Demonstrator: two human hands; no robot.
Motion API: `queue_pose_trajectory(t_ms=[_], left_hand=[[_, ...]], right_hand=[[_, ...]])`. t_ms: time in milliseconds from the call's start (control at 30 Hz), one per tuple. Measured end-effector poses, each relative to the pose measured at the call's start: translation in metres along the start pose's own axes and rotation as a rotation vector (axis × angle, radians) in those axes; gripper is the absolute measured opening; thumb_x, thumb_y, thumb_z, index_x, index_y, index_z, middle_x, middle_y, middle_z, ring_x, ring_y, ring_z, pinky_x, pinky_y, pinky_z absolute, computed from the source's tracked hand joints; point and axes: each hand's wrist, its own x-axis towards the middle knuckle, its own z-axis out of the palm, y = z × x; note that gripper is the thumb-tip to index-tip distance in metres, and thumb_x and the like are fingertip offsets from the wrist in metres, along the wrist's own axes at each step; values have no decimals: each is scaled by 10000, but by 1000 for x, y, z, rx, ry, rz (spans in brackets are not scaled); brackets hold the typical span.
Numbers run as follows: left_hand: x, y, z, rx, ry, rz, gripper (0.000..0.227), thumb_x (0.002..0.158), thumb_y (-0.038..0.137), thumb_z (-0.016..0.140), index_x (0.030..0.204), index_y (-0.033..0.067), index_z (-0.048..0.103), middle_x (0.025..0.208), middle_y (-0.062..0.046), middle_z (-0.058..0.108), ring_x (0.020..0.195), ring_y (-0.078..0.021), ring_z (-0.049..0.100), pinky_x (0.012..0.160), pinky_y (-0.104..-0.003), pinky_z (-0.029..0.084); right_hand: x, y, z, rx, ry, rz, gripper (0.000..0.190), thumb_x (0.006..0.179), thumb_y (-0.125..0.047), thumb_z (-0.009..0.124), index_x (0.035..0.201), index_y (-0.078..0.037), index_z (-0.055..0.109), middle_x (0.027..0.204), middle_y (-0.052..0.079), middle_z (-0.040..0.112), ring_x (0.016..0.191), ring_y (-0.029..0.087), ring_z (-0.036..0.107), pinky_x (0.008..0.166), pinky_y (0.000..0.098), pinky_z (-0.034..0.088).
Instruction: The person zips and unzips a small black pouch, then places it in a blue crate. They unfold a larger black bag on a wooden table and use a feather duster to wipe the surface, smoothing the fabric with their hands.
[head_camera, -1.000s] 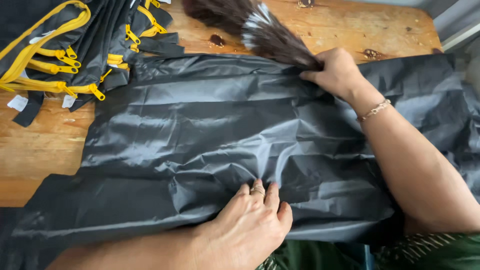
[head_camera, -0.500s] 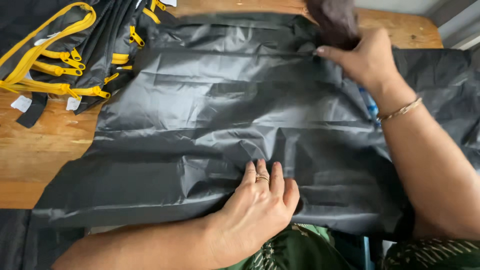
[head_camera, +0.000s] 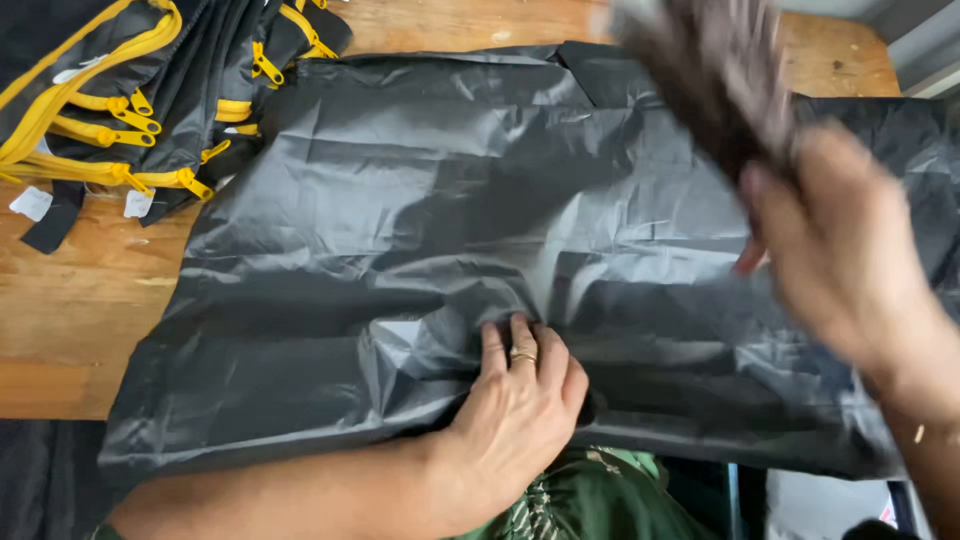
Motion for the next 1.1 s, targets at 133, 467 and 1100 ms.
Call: queue_pose_trajectory(t_ms=[133,467,1100], left_hand=[[-6,-5,-12,-279,-415,80,699,752,254,668,1362,-28,477,1537,-367,315,1371,-619,365,994,-834,345],[-18,-41,-60,-613,-1101,53,788,936,213,642,1519,-66,192,1691,-324,-85,1488,-642,17,877,-970,333],[114,-157,85,-420,-279,-271,442,964,262,385,1306,158,645,1326,-156,650,1398,-466,423,1183,-767,-61]], right_hand=[[-54,16,50,66,-73,29,144,1020,-49,559,1158,-8,555,1046,163,613,806,317,678,743,423,483],[-72,50,60,-422,-357,-75,527,904,-364,609,1399,-210,514,1199,36,708,945,339,732,663,514,612],[-127,55,83,-718,-182,-222,763,795,-216,565,1552,-244,472,691,-65,639,479,204,680,353,398,510]])
